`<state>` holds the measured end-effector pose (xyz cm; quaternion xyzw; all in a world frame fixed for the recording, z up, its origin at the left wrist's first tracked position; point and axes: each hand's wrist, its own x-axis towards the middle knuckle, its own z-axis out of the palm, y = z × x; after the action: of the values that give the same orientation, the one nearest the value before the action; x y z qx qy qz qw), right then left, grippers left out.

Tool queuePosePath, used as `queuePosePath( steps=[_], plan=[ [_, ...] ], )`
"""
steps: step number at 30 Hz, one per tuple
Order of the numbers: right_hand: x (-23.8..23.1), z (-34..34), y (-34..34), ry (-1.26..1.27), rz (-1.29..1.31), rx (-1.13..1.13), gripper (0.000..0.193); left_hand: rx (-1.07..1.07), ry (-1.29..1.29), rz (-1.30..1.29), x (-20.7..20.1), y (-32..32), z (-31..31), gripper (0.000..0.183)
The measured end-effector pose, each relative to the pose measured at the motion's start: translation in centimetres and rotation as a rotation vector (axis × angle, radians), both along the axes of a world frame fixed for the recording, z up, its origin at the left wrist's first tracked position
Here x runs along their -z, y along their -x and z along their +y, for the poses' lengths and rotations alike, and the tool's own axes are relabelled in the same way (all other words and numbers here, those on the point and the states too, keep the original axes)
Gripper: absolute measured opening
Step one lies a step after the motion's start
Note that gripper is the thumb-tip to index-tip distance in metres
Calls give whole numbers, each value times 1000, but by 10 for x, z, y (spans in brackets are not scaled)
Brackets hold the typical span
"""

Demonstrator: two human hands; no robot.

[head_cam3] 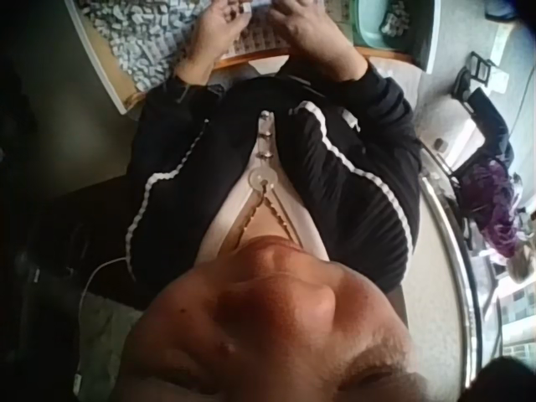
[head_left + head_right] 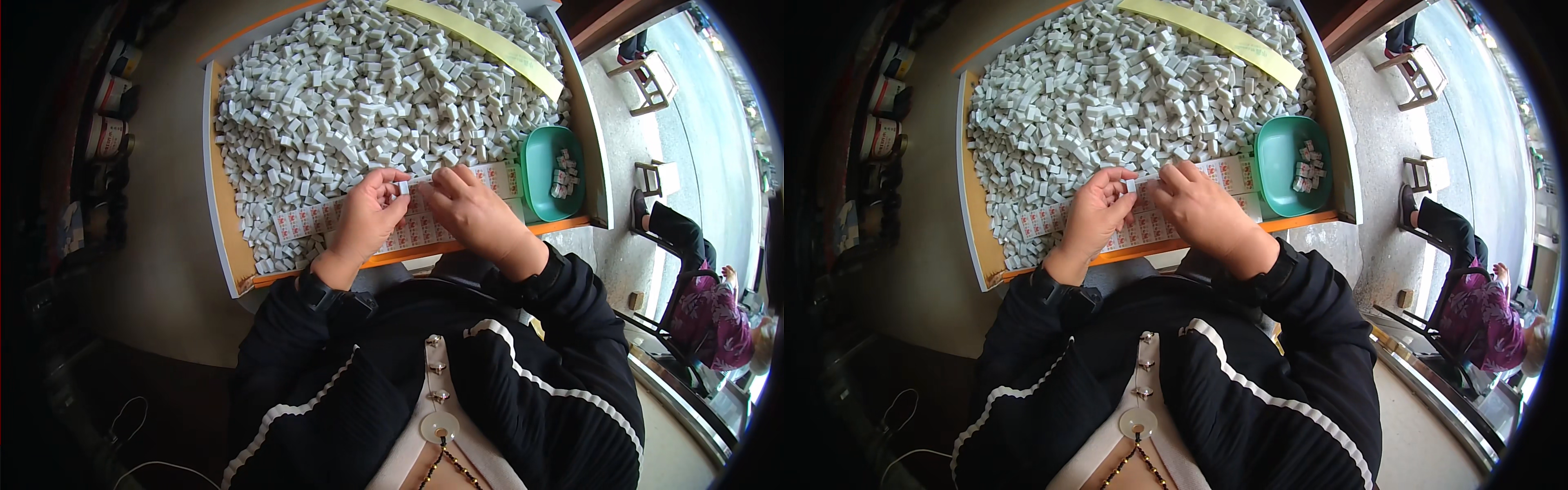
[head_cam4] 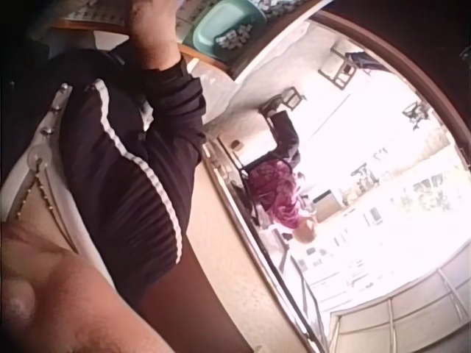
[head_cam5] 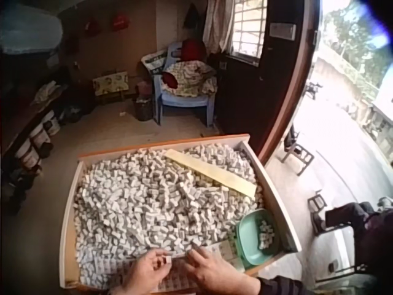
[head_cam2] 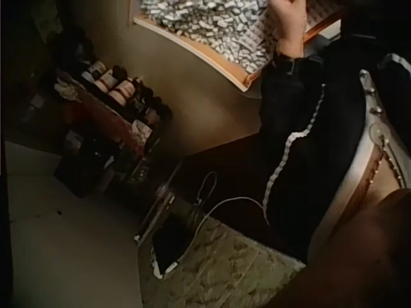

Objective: Sorting small white plastic shoe components and attaching them to an adhesive template strip.

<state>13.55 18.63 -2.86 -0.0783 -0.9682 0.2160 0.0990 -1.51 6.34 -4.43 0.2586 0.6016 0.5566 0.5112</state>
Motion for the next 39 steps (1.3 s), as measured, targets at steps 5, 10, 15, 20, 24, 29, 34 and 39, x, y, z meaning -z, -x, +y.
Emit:
queuePosePath(
  steps=[5,10,15,20,24,29,34,39],
  plan=[
    [2,2,1,-1,47,-25,36,6,-15,9,2,1,0,26],
    [6,1,5,20,49,1,30,-1,-6,9,1,0,0,27],
    [6,1,4,46,53,-15,30,-3,-36,27,3,0,-1,26],
    [8,0,6,69,79,42,29,1,-47,68,3,-1,-1,26],
    [4,2,6,87,77,47,27,-1,-49,54,2,-1,0,26],
    [-4,10,-7,479,113,94,20,-3,-46,28,3,-1,0,25],
    [-10,7,-5,1312,253,326,21,-29,-144,136,-8,-3,-4,27],
    [-31,-5,8,1481,355,315,26,39,-235,363,-44,-5,-4,33]
  ],
)
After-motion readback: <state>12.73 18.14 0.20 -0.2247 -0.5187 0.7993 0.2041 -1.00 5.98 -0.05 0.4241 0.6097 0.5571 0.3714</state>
